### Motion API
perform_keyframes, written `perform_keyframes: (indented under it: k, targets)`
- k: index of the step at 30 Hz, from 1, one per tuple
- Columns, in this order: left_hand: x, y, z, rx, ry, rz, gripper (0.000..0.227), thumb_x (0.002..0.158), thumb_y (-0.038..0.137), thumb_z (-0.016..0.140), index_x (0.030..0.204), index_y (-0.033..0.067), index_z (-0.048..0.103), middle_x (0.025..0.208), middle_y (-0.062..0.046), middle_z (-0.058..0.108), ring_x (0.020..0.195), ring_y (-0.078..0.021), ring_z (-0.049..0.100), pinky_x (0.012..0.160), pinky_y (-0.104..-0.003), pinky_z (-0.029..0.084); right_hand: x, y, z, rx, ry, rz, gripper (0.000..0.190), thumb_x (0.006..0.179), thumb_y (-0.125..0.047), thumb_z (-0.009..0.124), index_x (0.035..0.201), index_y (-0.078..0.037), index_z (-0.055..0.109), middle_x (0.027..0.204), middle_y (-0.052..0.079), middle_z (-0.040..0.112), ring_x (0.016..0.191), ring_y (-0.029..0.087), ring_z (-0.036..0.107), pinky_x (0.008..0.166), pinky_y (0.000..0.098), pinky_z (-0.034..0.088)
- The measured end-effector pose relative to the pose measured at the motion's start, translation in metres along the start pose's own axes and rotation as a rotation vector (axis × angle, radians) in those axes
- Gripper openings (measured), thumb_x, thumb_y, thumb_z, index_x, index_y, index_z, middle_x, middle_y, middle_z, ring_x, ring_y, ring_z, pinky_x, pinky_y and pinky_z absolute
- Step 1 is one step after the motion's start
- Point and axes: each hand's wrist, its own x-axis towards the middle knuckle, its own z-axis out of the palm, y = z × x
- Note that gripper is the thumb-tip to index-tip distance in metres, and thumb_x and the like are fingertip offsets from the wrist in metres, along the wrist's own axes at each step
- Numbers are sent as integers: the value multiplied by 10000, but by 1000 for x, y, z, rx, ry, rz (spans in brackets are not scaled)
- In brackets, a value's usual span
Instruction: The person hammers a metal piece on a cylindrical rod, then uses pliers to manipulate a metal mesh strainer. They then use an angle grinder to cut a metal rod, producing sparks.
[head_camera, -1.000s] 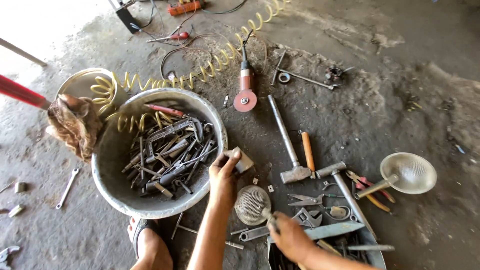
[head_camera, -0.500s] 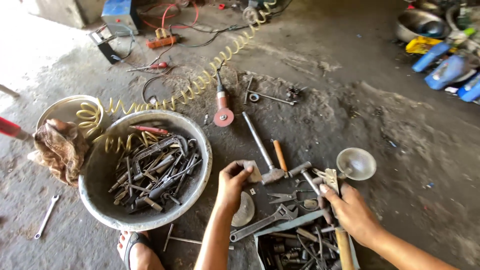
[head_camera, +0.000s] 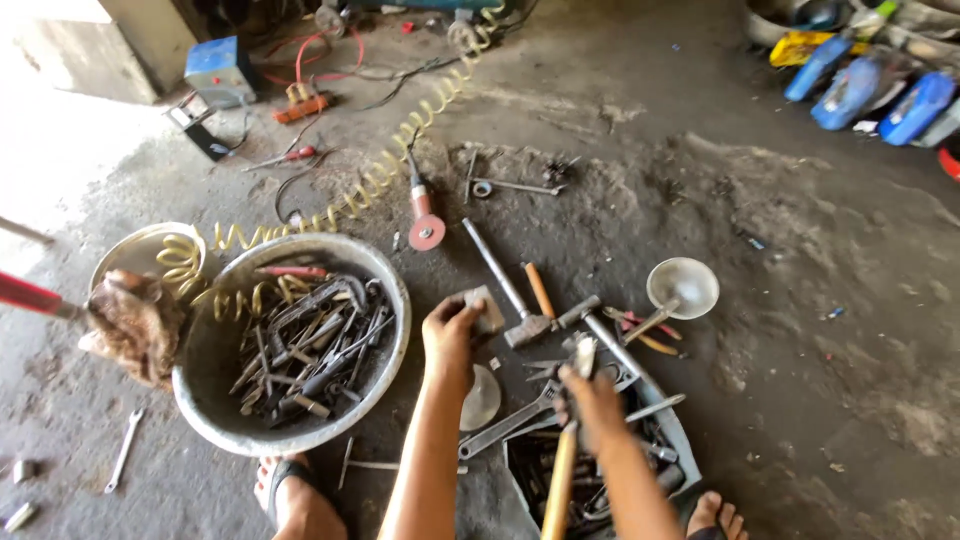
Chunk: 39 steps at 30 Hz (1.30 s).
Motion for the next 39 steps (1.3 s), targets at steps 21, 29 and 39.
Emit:
perform_keyframes:
  k: [21, 29, 39]
  targets:
    - [46, -60, -20, -316, -193, -108, 299, 907, 49, 665, 1204, 12, 687, 1009, -68, 734, 868, -170, 703, 784, -346, 585, 107, 64, 5, -484, -321, -190, 507, 940, -404, 557, 1251, -12, 642, 1054, 52, 692, 1015, 172, 654, 938, 357, 510]
    - [47, -55, -15, -256, -192, -150, 308, 906, 70, 676, 1208, 9, 681, 994, -80, 727, 849, -177, 694, 760, -357, 585, 68, -5, 38, -445, -266, -94, 720, 911, -196, 621, 1577, -225, 351, 904, 62, 590, 760, 163, 615, 656, 336, 530]
    - [33, -33, 12, -222, -241, -130, 371, 873, 43, 612, 1240, 47, 666, 1010, -37, 702, 872, -143, 664, 770, -311, 546, 18, -73, 64, -238, -310, -33, 935, 869, -7, 577, 1655, -380, 234, 784, 64, 593, 451, 124, 499, 365, 288, 433]
